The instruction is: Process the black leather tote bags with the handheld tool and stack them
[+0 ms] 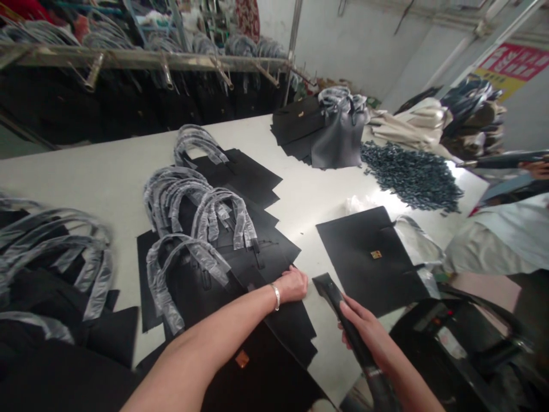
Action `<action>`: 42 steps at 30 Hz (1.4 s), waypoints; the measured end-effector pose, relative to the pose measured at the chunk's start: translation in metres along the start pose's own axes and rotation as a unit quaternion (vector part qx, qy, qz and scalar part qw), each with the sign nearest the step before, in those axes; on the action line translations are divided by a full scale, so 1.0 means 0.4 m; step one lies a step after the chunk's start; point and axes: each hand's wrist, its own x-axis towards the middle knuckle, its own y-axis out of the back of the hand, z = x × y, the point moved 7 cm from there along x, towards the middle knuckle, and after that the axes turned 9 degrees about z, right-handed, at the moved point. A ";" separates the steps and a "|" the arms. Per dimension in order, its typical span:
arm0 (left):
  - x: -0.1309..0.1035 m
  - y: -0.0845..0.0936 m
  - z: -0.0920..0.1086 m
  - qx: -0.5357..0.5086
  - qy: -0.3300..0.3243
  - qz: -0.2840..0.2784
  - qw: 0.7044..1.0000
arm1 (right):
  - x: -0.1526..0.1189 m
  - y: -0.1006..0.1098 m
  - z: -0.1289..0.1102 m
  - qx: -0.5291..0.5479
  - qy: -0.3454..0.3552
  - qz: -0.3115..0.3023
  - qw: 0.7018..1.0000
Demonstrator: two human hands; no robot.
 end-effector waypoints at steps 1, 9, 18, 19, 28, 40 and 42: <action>0.001 -0.001 -0.001 -0.002 -0.003 0.000 1.000 | 0.003 0.008 0.002 0.005 -0.004 0.009 1.000; 0.023 0.006 -0.034 -0.076 0.046 0.022 0.996 | 0.013 0.027 -0.010 0.008 -0.004 0.022 1.000; -0.057 0.036 -0.145 -0.181 0.282 0.154 0.929 | 0.021 -0.029 -0.026 -0.066 -0.001 -0.036 0.997; -0.064 0.036 -0.147 -0.197 0.291 0.166 0.921 | 0.022 -0.046 -0.033 -0.078 0.000 -0.052 0.996; -0.082 0.042 -0.148 -0.294 0.315 0.217 0.876 | 0.064 -0.119 -0.099 -0.098 0.026 -0.081 0.992; -0.093 0.052 -0.150 -0.349 0.296 0.162 0.874 | 0.086 -0.075 -0.140 -0.062 0.069 0.011 0.996; -0.119 0.097 -0.144 -0.347 0.280 0.147 0.883 | 0.066 -0.040 -0.134 -0.062 0.063 0.013 0.996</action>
